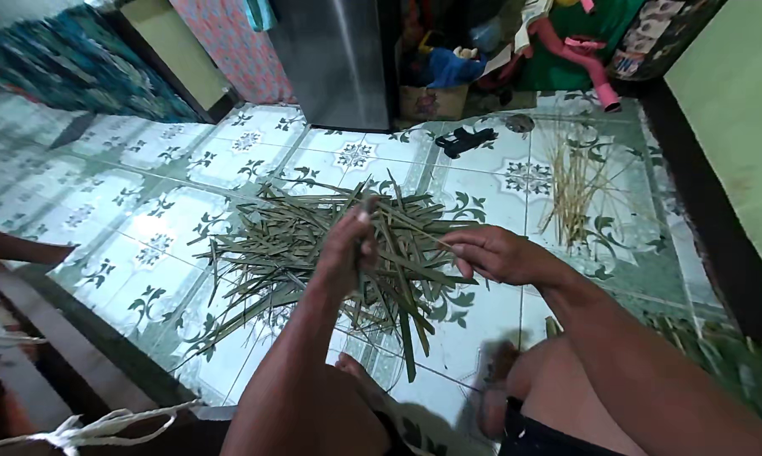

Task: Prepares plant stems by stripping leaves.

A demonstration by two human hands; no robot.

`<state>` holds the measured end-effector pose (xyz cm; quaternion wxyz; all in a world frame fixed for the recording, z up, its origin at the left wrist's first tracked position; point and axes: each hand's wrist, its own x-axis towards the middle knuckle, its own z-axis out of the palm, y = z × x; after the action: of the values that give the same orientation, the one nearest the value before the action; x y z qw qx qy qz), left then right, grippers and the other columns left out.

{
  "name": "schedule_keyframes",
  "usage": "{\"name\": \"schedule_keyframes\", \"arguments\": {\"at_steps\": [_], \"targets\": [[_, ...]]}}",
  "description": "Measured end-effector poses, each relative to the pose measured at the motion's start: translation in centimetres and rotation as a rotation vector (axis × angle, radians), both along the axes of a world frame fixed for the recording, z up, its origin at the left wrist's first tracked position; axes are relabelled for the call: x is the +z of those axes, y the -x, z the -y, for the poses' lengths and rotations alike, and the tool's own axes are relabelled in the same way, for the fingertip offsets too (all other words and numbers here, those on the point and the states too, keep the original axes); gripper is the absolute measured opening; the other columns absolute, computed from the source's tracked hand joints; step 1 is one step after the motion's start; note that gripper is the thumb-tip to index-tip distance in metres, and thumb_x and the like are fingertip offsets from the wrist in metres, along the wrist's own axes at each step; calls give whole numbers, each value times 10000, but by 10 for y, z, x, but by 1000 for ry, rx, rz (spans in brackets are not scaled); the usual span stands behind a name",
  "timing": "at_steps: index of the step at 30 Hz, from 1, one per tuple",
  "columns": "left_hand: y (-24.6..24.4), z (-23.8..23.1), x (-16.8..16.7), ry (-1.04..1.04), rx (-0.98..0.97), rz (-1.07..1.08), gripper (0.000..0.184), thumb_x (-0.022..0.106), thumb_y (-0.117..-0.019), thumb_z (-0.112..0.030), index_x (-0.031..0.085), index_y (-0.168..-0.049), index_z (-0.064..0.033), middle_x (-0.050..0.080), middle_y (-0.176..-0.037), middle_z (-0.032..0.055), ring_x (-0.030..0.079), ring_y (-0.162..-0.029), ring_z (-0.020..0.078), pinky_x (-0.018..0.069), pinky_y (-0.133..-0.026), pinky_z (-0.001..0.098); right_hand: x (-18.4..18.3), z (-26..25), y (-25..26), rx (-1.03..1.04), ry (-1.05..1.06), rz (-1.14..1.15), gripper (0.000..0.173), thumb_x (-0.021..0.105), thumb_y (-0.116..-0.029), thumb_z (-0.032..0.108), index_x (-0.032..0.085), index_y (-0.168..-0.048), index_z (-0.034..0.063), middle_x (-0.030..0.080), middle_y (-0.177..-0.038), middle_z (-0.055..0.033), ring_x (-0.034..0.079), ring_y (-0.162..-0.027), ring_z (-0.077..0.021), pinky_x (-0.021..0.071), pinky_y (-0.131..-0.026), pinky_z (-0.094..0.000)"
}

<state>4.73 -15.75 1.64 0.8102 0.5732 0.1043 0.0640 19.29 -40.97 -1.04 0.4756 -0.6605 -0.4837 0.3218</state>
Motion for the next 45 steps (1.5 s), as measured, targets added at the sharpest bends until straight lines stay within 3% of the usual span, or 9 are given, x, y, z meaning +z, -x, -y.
{"name": "schedule_keyframes", "arguments": {"at_steps": [4,8,13,16,21,26,31,34,45], "targets": [[0,8,-6,-60,-40,-75,438,427,-1080,-220,434,-1515,-166,529,-645,-16,505,-469,53,462,-441,188,0,-4,3,-19,8,-81,373,371,-1110,179,569,-1402,58,637,-743,47,431,-458,3,384,-423,-167],[-1,44,-13,-299,-317,-128,421,462,-1077,-182,476,-1491,-103,597,-738,-5,496,-511,50,424,-456,191,-2,-8,5,-51,-9,1,293,384,-1102,175,643,-1165,54,619,-727,67,433,-481,23,383,-449,-154],[-3,36,-12,-217,-226,-78,461,475,-1062,-153,452,-1522,-129,539,-655,-9,476,-473,54,417,-435,191,0,-7,6,-99,-55,56,309,434,-1091,181,686,-1212,50,583,-691,96,434,-522,40,379,-492,-144],[-2,47,-13,-227,-211,-106,422,467,-1074,-163,479,-1486,-72,522,-655,-38,463,-492,40,410,-456,189,-3,-8,5,-81,-82,82,272,437,-1081,172,678,-1023,59,558,-669,101,432,-523,41,378,-496,-141],[-5,12,-2,-78,0,1,426,403,-1091,-256,479,-1498,-158,475,-595,-49,440,-426,32,417,-409,178,-2,1,4,-74,-69,83,347,436,-1084,169,663,-1322,59,598,-705,87,447,-534,37,390,-500,-138],[0,28,-6,-73,-174,-79,437,451,-1055,-201,481,-1477,-91,483,-600,-59,435,-450,22,391,-428,175,0,2,3,-34,-78,87,339,432,-1081,171,666,-1298,56,582,-691,93,445,-540,45,396,-516,-138],[2,-7,-2,-17,-81,30,465,494,-1050,-369,472,-1490,-220,467,-568,-75,448,-410,22,425,-403,176,1,5,3,1,-73,32,342,428,-1081,155,663,-1307,52,576,-680,94,442,-525,46,386,-497,-128],[4,23,-9,-88,-244,-92,429,454,-1050,-207,495,-1467,-114,504,-604,-61,457,-459,19,409,-435,170,-1,2,5,11,-85,18,324,432,-1083,174,671,-1262,46,567,-674,98,438,-528,49,380,-496,-127],[5,6,1,-49,-128,-18,431,508,-1024,-288,544,-1429,-145,493,-573,-84,447,-433,2,409,-423,158,2,7,-1,55,-58,-19,342,431,-1073,152,664,-1304,56,561,-657,101,438,-508,47,380,-480,-126]]}}
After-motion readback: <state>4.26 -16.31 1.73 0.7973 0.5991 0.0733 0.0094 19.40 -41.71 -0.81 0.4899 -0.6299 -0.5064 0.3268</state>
